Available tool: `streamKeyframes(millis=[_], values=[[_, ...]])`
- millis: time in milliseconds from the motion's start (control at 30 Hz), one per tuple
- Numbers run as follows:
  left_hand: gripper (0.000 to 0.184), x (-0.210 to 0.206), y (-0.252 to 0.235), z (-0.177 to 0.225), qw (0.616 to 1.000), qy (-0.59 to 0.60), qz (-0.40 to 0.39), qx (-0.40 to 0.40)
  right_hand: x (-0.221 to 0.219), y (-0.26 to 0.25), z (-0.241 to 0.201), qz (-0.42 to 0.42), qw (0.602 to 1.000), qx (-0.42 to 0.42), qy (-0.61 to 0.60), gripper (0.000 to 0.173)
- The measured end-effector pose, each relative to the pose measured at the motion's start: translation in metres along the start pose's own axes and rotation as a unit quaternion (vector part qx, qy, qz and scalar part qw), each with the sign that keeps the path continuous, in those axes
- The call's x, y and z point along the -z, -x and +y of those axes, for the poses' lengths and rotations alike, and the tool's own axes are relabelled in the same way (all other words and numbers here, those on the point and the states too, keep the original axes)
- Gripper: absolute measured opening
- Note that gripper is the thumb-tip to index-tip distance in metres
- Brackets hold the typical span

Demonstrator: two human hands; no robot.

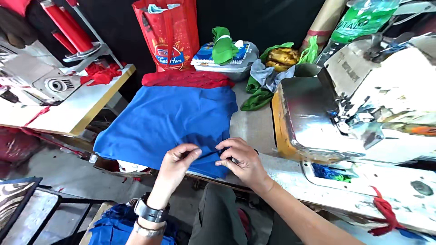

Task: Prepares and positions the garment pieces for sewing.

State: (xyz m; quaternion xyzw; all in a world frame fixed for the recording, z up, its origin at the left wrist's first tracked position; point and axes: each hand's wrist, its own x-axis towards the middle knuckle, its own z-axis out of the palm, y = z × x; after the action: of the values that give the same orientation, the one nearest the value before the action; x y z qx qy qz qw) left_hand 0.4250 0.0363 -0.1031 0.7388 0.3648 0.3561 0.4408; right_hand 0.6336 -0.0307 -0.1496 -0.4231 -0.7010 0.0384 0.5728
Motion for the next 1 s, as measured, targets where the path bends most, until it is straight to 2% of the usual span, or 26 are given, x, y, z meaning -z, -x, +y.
streamKeyframes(millis=[100, 233, 333, 400, 467, 533, 600, 667, 733, 833, 900, 933, 1000], values=[[0.014, 0.016, -0.02, 0.006, 0.999, -0.016, 0.021, 0.04, 0.007, -0.007, -0.001, -0.031, 0.999, 0.026, 0.035, 0.015], [0.022, 0.042, -0.056, 0.018, 0.996, -0.059, 0.043, 0.053, 0.018, -0.021, -0.005, -0.153, 0.981, 0.085, 0.083, 0.018], [0.025, 0.063, -0.073, 0.032, 0.99, -0.038, 0.127, 0.051, 0.021, -0.014, -0.004, -0.218, 0.964, 0.096, 0.115, 0.016], [0.021, 0.076, -0.089, 0.028, 0.974, 0.033, 0.216, 0.066, 0.021, -0.003, 0.0, -0.226, 0.968, 0.069, 0.09, 0.018], [0.017, 0.089, -0.098, 0.011, 0.954, 0.102, 0.267, 0.089, 0.02, -0.001, 0.002, -0.225, 0.97, 0.047, 0.074, 0.02], [0.02, 0.098, -0.099, -0.007, 0.941, 0.164, 0.271, 0.119, 0.019, -0.015, -0.001, -0.245, 0.965, 0.04, 0.086, 0.02], [0.029, 0.106, -0.1, -0.014, 0.928, 0.218, 0.262, 0.15, 0.018, -0.036, -0.005, -0.275, 0.958, 0.009, 0.084, 0.013], [0.03, 0.118, -0.105, -0.018, 0.916, 0.25, 0.271, 0.159, 0.017, -0.061, -0.01, -0.342, 0.935, -0.068, 0.073, 0.011], [0.025, 0.134, -0.11, -0.017, 0.911, 0.264, 0.288, 0.132, 0.012, -0.085, -0.01, -0.384, 0.912, -0.135, 0.056, 0.012], [0.025, 0.143, -0.112, -0.014, 0.927, 0.234, 0.266, 0.124, -0.006, -0.106, -0.001, -0.343, 0.915, -0.193, 0.086, 0.019], [0.024, 0.136, -0.108, -0.013, 0.934, 0.217, 0.244, 0.146, -0.018, -0.116, 0.004, -0.319, 0.909, -0.196, 0.181, 0.029], [0.024, 0.133, -0.107, -0.012, 0.929, 0.227, 0.242, 0.162, -0.022, -0.119, 0.004, -0.302, 0.909, -0.194, 0.211, 0.033], [0.023, 0.126, -0.105, -0.015, 0.912, 0.257, 0.254, 0.196, -0.031, -0.124, 0.001, -0.238, 0.932, -0.171, 0.214, 0.031]])
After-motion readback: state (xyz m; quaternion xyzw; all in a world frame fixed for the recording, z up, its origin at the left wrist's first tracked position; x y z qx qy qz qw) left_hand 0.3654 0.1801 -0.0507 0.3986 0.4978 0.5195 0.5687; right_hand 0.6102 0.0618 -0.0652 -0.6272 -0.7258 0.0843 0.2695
